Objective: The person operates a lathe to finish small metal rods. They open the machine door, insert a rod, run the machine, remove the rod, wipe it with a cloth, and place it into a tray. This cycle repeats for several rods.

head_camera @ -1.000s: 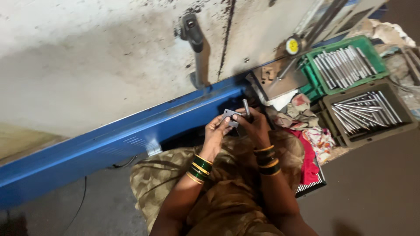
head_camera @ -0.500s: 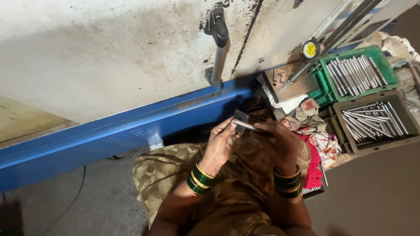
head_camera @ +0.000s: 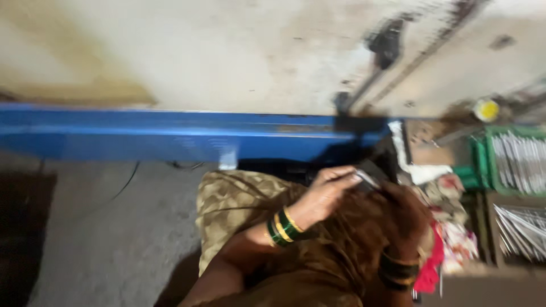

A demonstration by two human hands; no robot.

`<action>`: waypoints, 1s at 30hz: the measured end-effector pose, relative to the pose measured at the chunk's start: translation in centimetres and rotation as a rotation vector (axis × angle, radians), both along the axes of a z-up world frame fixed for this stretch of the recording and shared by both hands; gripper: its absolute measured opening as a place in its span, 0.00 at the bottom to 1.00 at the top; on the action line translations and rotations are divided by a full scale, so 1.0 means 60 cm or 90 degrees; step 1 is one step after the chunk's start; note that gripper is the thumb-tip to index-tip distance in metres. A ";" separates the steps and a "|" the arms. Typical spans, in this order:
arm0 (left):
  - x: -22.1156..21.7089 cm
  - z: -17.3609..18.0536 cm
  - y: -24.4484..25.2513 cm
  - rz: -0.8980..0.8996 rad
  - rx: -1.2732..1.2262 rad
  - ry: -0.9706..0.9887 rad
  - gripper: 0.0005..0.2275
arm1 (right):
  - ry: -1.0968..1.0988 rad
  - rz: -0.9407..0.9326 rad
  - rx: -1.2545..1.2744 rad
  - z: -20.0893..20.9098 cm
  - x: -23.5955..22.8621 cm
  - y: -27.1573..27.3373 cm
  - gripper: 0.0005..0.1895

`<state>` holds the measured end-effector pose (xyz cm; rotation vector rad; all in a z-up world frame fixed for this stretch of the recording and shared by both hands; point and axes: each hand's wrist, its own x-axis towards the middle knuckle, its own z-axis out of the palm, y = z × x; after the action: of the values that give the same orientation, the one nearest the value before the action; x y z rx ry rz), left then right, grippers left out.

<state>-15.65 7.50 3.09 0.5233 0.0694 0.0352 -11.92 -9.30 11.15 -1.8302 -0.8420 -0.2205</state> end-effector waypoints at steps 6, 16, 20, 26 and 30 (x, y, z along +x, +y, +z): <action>0.024 -0.015 -0.016 0.009 0.001 -0.055 0.08 | -0.187 -0.103 -0.187 -0.032 0.016 -0.028 0.09; 0.010 0.015 -0.003 -0.046 0.059 -0.180 0.13 | -0.182 -0.084 -0.219 -0.034 0.017 -0.045 0.06; 0.005 0.029 0.003 -0.038 0.073 -0.137 0.15 | -0.053 -0.046 -0.173 -0.029 0.018 -0.042 0.08; 0.010 0.012 0.032 -0.014 0.028 0.060 0.15 | 0.002 -0.117 -0.129 -0.024 0.005 -0.028 0.07; 0.005 -0.004 0.040 -0.033 0.002 0.010 0.16 | -0.139 -0.070 -0.137 -0.012 0.001 0.010 0.09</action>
<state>-15.35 9.87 2.84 0.5288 0.0706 -0.0197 -11.84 -8.68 10.40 -2.0827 -0.9461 -0.4204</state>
